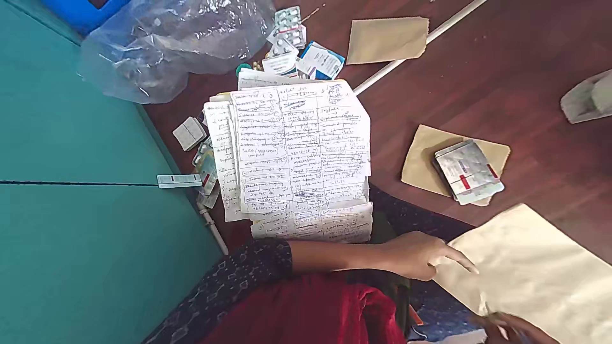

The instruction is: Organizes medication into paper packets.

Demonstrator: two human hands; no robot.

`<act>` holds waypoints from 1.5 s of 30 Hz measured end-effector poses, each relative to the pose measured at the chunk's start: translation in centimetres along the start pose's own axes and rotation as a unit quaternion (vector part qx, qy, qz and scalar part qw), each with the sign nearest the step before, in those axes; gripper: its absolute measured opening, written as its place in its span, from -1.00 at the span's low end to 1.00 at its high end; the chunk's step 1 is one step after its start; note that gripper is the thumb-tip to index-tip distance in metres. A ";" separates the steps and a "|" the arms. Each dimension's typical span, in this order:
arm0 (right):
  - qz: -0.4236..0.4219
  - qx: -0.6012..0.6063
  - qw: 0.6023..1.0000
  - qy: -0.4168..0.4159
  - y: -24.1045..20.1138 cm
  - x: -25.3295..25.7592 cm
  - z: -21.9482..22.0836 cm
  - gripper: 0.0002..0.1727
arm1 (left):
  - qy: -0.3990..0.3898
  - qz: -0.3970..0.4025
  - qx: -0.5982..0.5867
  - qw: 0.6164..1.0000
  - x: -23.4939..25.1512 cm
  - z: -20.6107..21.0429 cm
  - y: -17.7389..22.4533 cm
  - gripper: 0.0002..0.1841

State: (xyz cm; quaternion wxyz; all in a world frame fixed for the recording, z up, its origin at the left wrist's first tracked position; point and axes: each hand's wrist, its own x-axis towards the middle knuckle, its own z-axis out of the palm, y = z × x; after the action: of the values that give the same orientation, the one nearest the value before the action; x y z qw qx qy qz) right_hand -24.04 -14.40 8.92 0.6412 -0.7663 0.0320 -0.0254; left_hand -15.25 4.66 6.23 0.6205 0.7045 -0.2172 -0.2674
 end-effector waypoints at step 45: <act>-0.087 -0.016 0.995 0.055 4.5 -3.6 5.1 -0.87 | -0.039 0.005 0.001 0.999 1.0 0.0 -0.7 -0.48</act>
State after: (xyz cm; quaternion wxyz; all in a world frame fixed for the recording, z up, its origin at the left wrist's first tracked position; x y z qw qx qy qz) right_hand -27.27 -9.86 3.59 0.6212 -0.7740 0.0009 -0.1230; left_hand -14.47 4.08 5.47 0.6124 0.6927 -0.2452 -0.2917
